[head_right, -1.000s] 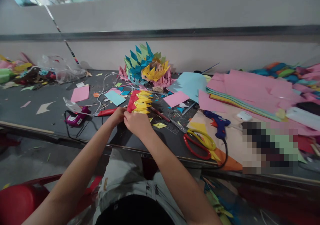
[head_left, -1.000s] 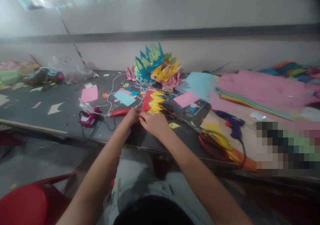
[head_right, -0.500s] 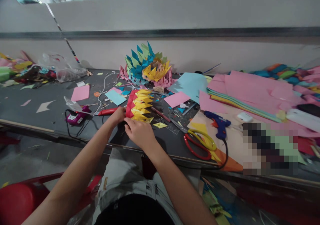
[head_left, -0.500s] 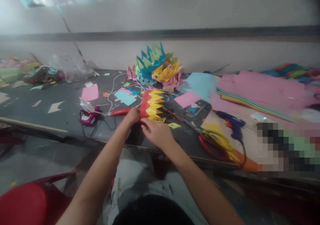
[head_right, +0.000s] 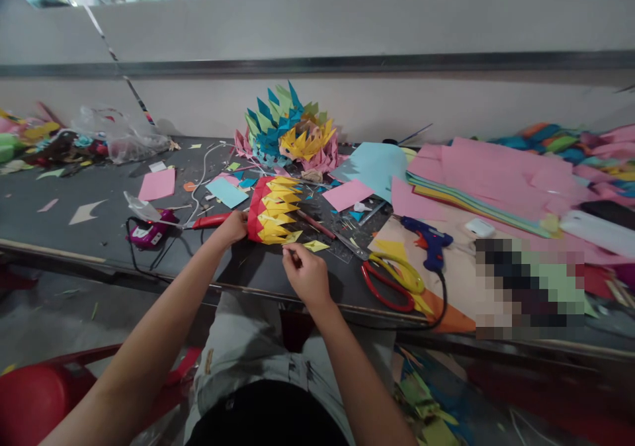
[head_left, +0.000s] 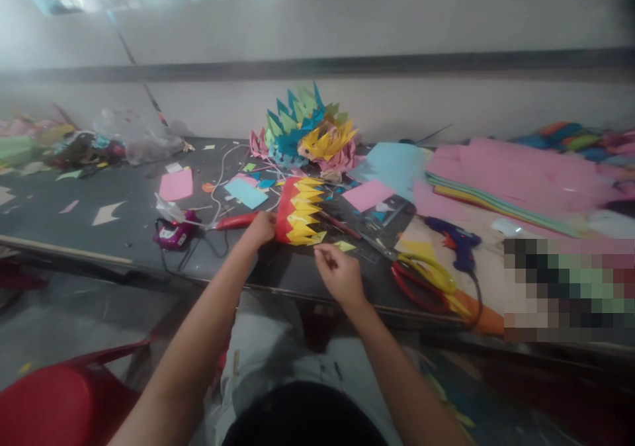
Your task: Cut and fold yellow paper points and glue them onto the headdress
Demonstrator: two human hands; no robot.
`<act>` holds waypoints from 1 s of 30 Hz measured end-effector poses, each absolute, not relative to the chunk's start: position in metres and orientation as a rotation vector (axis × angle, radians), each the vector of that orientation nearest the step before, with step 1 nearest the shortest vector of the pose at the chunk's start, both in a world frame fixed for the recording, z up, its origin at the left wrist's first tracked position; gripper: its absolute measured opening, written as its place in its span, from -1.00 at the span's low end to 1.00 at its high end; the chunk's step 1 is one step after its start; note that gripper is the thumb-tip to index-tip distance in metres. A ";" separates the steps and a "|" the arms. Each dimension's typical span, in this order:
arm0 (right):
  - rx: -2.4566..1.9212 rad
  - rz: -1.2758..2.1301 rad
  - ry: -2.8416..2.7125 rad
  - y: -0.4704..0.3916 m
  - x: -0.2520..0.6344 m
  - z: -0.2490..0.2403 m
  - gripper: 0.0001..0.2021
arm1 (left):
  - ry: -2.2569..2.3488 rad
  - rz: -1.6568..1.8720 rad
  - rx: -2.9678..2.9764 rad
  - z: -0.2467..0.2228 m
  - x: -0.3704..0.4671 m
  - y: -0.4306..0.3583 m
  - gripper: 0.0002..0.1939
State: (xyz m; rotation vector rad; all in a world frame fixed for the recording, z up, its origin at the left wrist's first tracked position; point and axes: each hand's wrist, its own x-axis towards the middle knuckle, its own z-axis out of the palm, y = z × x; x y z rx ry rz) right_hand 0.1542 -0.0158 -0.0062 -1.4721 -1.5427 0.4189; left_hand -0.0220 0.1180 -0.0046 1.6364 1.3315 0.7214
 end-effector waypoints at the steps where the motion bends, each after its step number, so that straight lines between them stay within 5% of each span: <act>1: -1.471 0.451 -1.529 -0.015 0.154 -0.006 -0.76 | 1.335 0.719 1.638 -0.003 -0.022 0.117 -0.78; 18: -1.289 1.332 -1.167 0.019 0.163 0.016 -0.47 | 1.292 0.715 1.703 0.007 -0.020 0.113 -0.81; 30: -1.228 1.560 -1.016 0.018 0.164 0.013 -0.36 | 1.275 0.726 1.724 0.001 -0.023 0.116 -0.83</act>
